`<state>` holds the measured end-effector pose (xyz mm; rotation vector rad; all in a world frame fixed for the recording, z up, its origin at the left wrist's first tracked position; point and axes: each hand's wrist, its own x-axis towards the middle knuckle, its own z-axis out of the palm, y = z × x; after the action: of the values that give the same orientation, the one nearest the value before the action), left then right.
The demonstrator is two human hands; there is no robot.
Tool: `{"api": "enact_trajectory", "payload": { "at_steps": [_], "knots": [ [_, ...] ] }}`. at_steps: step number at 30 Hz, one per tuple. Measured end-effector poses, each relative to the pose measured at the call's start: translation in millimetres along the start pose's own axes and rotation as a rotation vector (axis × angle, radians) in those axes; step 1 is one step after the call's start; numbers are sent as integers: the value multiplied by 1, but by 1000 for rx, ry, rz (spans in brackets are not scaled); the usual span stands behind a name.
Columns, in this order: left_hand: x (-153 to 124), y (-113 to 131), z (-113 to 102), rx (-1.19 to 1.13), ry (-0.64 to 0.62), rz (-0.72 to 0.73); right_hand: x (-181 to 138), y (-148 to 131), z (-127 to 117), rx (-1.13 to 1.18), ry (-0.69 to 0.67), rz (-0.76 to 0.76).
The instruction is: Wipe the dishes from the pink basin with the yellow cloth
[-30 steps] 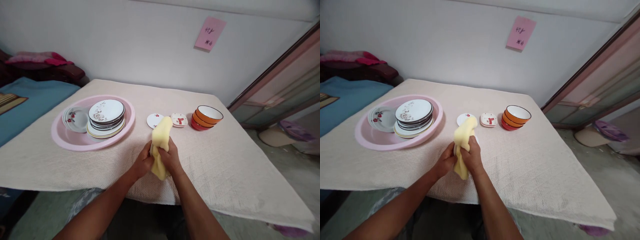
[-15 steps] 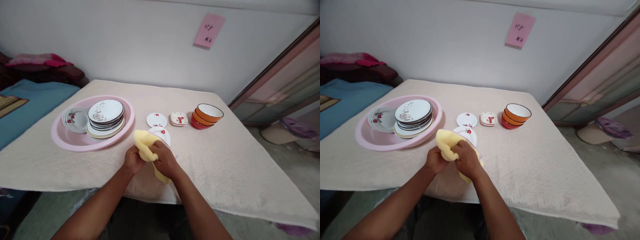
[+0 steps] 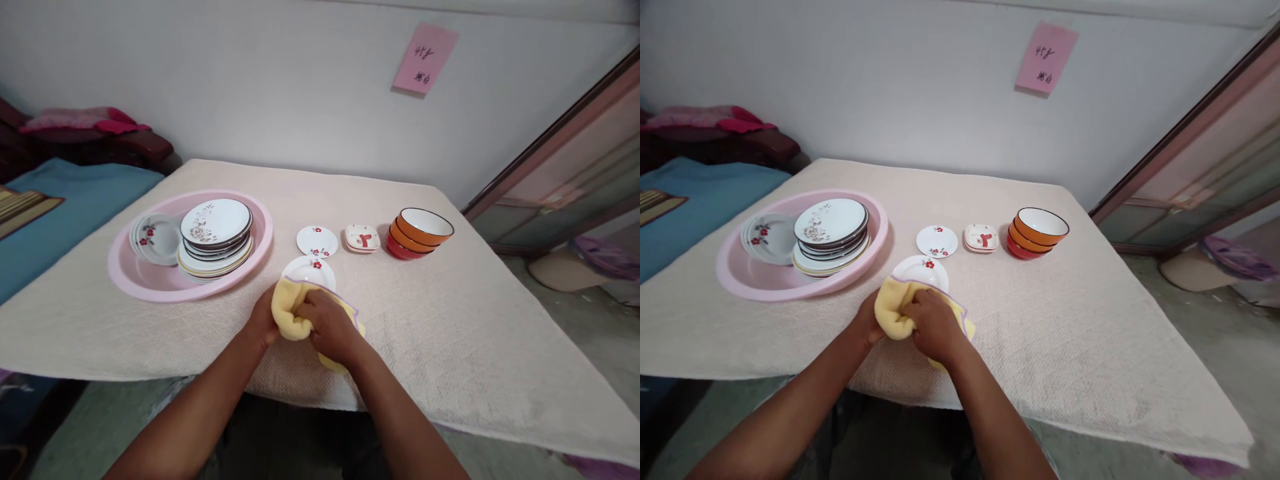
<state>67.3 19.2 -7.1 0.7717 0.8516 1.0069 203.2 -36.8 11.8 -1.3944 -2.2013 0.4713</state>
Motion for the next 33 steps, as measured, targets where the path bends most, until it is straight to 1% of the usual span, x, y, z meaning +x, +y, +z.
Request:
{"api": "enact_trajectory", "payload": {
  "at_steps": [2,3,6,7,9,11,12,13,14,16,19,21,22,24,27,29,30,33],
  "knots": [
    [3,2,0,-179,-41,-122,-1,6,2,-23,62,75],
    [4,2,0,-250,-41,-153,-1,10,2,-19,111,115],
    [5,5,-2,-322,-23,-128,-2,25,1,64,283,248],
    [5,5,-3,-340,-37,-127,-2,30,0,108,339,311],
    [5,5,-4,-363,-56,-124,-3,40,-4,230,450,485],
    [5,5,-4,-376,-42,-123,-3,46,-8,404,562,668],
    [5,5,-4,-377,-29,-127,-3,45,-9,496,608,728],
    [4,4,-2,-377,-18,-132,-2,43,-9,572,641,753],
    [3,3,0,-372,-16,-140,-1,39,-8,615,657,739],
    [-2,1,6,-342,-39,-147,2,25,-2,581,632,620],
    [-12,-5,15,-272,-56,-85,7,4,11,334,480,346],
    [-17,-9,18,-232,-50,-45,9,-2,16,153,398,250],
    [-19,-11,18,-211,-50,-39,9,-1,16,70,383,247],
    [-20,-12,16,-155,-70,-37,9,6,13,-69,396,306],
    [-20,-11,12,-76,-98,-4,7,23,3,-191,437,403],
    [-19,-9,10,-65,-87,19,3,34,-4,-213,466,454],
    [-17,-8,10,-77,-63,29,1,39,-7,-209,489,484],
    [-12,-2,7,-152,30,56,-7,53,-15,-86,602,616]
  ]
}}
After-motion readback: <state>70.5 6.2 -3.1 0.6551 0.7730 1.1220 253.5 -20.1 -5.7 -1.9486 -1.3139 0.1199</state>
